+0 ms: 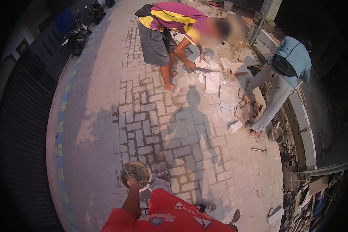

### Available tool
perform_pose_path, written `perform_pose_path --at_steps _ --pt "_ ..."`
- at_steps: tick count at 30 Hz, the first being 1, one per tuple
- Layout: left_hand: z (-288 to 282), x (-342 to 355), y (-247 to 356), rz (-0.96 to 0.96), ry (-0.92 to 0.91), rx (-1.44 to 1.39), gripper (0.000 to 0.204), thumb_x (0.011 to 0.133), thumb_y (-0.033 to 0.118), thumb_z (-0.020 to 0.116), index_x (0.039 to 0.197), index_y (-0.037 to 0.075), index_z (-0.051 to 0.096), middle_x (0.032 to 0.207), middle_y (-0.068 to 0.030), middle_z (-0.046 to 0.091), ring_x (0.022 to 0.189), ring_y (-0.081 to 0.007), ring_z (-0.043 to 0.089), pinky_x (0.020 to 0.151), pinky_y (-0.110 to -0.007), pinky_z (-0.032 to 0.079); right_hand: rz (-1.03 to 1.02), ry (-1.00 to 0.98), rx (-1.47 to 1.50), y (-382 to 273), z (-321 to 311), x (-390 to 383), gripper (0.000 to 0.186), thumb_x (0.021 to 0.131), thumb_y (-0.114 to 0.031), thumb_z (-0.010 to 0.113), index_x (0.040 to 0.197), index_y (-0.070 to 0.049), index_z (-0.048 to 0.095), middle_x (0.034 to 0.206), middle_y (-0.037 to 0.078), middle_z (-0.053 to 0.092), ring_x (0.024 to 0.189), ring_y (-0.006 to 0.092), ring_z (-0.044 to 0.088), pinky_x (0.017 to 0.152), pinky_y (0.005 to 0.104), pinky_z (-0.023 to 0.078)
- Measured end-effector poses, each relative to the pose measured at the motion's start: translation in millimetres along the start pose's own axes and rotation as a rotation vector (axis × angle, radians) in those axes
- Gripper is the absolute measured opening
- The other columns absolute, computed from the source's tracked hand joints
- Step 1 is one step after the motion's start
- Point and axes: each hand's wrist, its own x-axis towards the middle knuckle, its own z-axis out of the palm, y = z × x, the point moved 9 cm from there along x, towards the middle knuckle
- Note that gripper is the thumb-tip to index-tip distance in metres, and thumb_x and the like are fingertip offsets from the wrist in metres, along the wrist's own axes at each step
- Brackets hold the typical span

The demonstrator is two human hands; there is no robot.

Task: The person walks through a construction site and picks up a bucket of cement. They squat down and use a trowel to scoop cement from the bucket and apply it to the base of a wall, smoothing it along the floor junction.

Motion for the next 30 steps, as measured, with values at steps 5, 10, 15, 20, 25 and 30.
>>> perform_pose_path --at_steps 5,10,15,20,25,30 --pt "-91 74 64 -0.132 0.202 -0.22 0.027 0.088 0.036 0.055 0.087 0.009 0.051 0.063 -0.0058 0.043 0.045 -0.0194 0.038 0.042 -0.034 0.033 -0.016 -0.139 0.017 -239 43 22 0.026 0.089 -0.024 0.054 0.099 -0.001 0.057 0.064 0.013 0.055 0.049 0.0259 0.056 0.045 0.0419 0.049" --pt "-105 103 90 -0.253 0.306 -0.52 0.02 0.09 0.031 0.054 0.09 0.012 0.05 0.067 -0.004 0.044 0.047 -0.017 0.038 0.045 -0.031 0.035 -0.212 -0.115 -0.151 -487 109 23 0.025 0.086 -0.022 0.058 0.099 -0.001 0.058 0.063 0.012 0.053 0.046 0.0236 0.054 0.042 0.0405 0.048" --pt "-105 135 110 -0.4 0.445 -0.569 0.028 0.089 0.038 0.046 0.108 0.019 0.053 0.096 0.0009 0.053 0.068 -0.0164 0.051 0.058 -0.034 0.043 -0.175 -0.097 -0.487 -665 210 21 0.022 0.082 -0.015 0.064 0.099 -0.002 0.059 0.068 0.013 0.057 0.052 0.0246 0.059 0.046 0.0412 0.052" --pt "-15 139 199 -0.387 0.601 -0.743 0.032 0.091 0.039 0.041 0.115 0.022 0.053 0.102 0.0073 0.054 0.068 -0.0134 0.052 0.054 -0.027 0.041 -0.226 -0.204 -0.834 -867 339 37 0.023 0.082 -0.019 0.065 0.094 0.0 0.061 0.073 0.014 0.064 0.057 0.0237 0.063 0.051 0.0399 0.054" --pt "117 176 286 -0.366 0.563 -0.796 0.025 0.09 0.038 0.042 0.107 0.022 0.05 0.093 0.0074 0.049 0.064 -0.0131 0.048 0.054 -0.028 0.04 -0.416 -0.247 -0.773 -1123 479 -66 0.029 0.079 -0.022 0.071 0.096 -0.002 0.059 0.07 0.009 0.061 0.056 0.0202 0.061 0.049 0.0382 0.051" --pt "226 266 435 -0.29 0.501 -0.815 0.02 0.089 0.038 0.044 0.099 0.022 0.048 0.084 0.0074 0.044 0.06 -0.0128 0.044 0.055 -0.029 0.039 -0.755 -0.299 -0.87 -1332 623 -121 0.029 0.079 -0.025 0.069 0.09 0.001 0.06 0.068 0.01 0.061 0.057 0.0189 0.062 0.05 0.0355 0.05"
